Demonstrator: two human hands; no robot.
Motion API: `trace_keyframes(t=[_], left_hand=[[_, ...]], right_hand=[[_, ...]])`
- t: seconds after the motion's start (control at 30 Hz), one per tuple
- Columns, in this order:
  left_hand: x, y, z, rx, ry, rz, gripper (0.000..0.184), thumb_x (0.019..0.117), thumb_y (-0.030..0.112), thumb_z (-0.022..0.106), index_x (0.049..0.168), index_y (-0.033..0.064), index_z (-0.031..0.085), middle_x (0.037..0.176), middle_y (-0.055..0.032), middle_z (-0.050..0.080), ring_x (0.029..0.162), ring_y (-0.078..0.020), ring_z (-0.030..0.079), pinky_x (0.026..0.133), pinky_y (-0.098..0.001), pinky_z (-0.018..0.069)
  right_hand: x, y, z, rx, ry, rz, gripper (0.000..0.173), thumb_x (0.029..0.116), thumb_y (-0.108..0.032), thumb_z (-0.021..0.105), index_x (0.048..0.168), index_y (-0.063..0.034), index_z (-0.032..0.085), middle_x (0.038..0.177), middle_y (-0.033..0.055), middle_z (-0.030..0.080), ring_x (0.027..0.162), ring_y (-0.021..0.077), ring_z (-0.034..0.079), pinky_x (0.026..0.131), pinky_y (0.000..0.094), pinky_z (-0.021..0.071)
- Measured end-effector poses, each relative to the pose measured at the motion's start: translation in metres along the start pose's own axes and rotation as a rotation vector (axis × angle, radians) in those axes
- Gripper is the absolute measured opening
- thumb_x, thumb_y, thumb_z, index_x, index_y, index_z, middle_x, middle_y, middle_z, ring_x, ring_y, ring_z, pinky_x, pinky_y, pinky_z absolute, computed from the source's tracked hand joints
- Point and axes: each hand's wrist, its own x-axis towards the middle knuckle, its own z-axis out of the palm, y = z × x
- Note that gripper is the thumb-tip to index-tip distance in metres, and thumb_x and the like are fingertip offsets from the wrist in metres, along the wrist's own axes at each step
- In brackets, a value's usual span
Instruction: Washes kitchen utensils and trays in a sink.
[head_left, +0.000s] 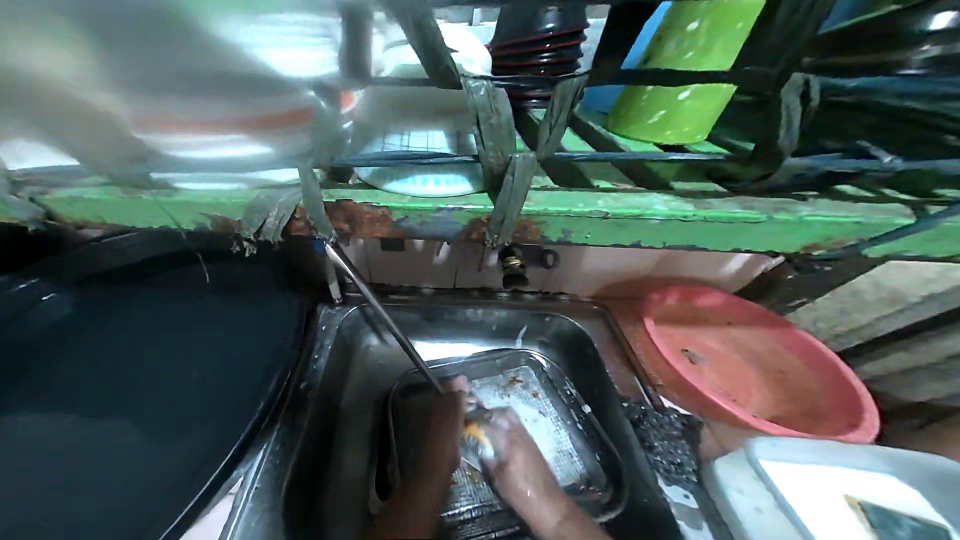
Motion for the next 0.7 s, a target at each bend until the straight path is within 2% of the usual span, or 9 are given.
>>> trace_keyframes(t=[0.07, 0.13, 0.2, 0.27, 0.37, 0.43, 0.5, 0.6, 0.7], left_hand=[[0.011, -0.003, -0.012, 0.137, -0.002, 0.013, 0.035, 0.1054, 0.024, 0.053, 0.130, 0.0013, 0.065, 0.126, -0.0159, 0.067, 0.120, -0.0241, 0.063, 0.104, -0.0430, 0.0492], [0.018, -0.009, -0.024, 0.081, -0.044, 0.069, 0.033, 0.1046, 0.018, 0.053, 0.131, 0.0017, 0.064, 0.129, -0.0124, 0.068, 0.123, -0.0198, 0.062, 0.107, -0.0392, 0.0482], [0.017, -0.002, -0.027, -0.054, -0.050, 0.049, 0.028, 0.1013, 0.012, 0.057, 0.125, 0.0003, 0.066, 0.122, -0.0118, 0.070, 0.116, -0.0189, 0.065, 0.101, -0.0387, 0.0513], [0.011, 0.003, -0.021, -0.055, -0.095, 0.004, 0.028, 0.0983, 0.009, 0.058, 0.123, 0.0018, 0.068, 0.119, -0.0099, 0.072, 0.112, -0.0175, 0.066, 0.097, -0.0378, 0.0522], [-0.002, 0.007, -0.002, -0.069, -0.224, -0.026, 0.031, 0.0988, 0.006, 0.054, 0.126, 0.0005, 0.066, 0.123, -0.0106, 0.070, 0.114, -0.0165, 0.065, 0.098, -0.0357, 0.0515], [-0.002, 0.006, 0.001, -0.080, -0.203, -0.025, 0.030, 0.0975, 0.006, 0.056, 0.124, 0.0014, 0.068, 0.119, -0.0098, 0.071, 0.110, -0.0162, 0.066, 0.095, -0.0354, 0.0534], [0.003, 0.006, -0.007, -0.020, -0.162, 0.002, 0.029, 0.0973, 0.008, 0.058, 0.123, 0.0053, 0.069, 0.118, -0.0059, 0.072, 0.111, -0.0138, 0.067, 0.097, -0.0348, 0.0530], [0.004, 0.007, -0.011, 0.018, -0.176, -0.005, 0.032, 0.0959, 0.007, 0.055, 0.124, 0.0074, 0.069, 0.120, -0.0036, 0.073, 0.112, -0.0134, 0.067, 0.096, -0.0358, 0.0539], [-0.012, 0.010, -0.003, 0.015, -0.243, 0.006, 0.035, 0.0971, 0.001, 0.051, 0.128, 0.0008, 0.066, 0.128, -0.0108, 0.069, 0.120, -0.0173, 0.063, 0.103, -0.0365, 0.0495]], right_hand=[[-0.015, 0.000, 0.004, 0.020, 0.031, -0.164, 0.032, 0.0849, -0.004, 0.070, 0.116, -0.0071, 0.077, 0.117, 0.0168, 0.073, 0.117, 0.0388, 0.066, 0.101, 0.0531, 0.0540], [-0.024, 0.010, -0.007, -0.016, -0.048, -0.227, 0.035, 0.0845, -0.003, 0.071, 0.118, -0.0111, 0.076, 0.118, 0.0151, 0.073, 0.118, 0.0391, 0.065, 0.100, 0.0545, 0.0543], [-0.026, 0.016, -0.023, -0.063, -0.154, -0.233, 0.040, 0.0838, 0.000, 0.071, 0.122, -0.0124, 0.075, 0.122, 0.0168, 0.071, 0.121, 0.0422, 0.063, 0.100, 0.0598, 0.0523], [-0.025, 0.010, -0.027, -0.092, -0.187, -0.241, 0.041, 0.0835, 0.000, 0.070, 0.122, -0.0131, 0.075, 0.124, 0.0159, 0.071, 0.123, 0.0413, 0.062, 0.101, 0.0598, 0.0515], [-0.019, 0.000, -0.011, -0.053, -0.071, -0.234, 0.035, 0.0827, -0.003, 0.071, 0.116, -0.0095, 0.077, 0.121, 0.0161, 0.072, 0.122, 0.0404, 0.063, 0.099, 0.0592, 0.0526], [-0.029, -0.001, -0.011, -0.047, -0.058, -0.246, 0.037, 0.0822, 0.000, 0.072, 0.118, -0.0091, 0.076, 0.121, 0.0171, 0.072, 0.122, 0.0410, 0.063, 0.101, 0.0579, 0.0527], [-0.046, 0.003, -0.015, -0.046, -0.120, -0.288, 0.036, 0.0862, 0.001, 0.070, 0.121, -0.0078, 0.075, 0.124, 0.0183, 0.071, 0.123, 0.0434, 0.063, 0.101, 0.0596, 0.0517], [-0.046, 0.010, -0.019, -0.010, -0.113, -0.236, 0.037, 0.0859, 0.002, 0.068, 0.122, -0.0053, 0.074, 0.122, 0.0200, 0.071, 0.120, 0.0437, 0.063, 0.102, 0.0584, 0.0513], [-0.025, 0.026, -0.012, 0.036, 0.076, -0.068, 0.035, 0.0826, 0.001, 0.070, 0.117, -0.0032, 0.076, 0.117, 0.0207, 0.072, 0.116, 0.0423, 0.065, 0.102, 0.0558, 0.0523]])
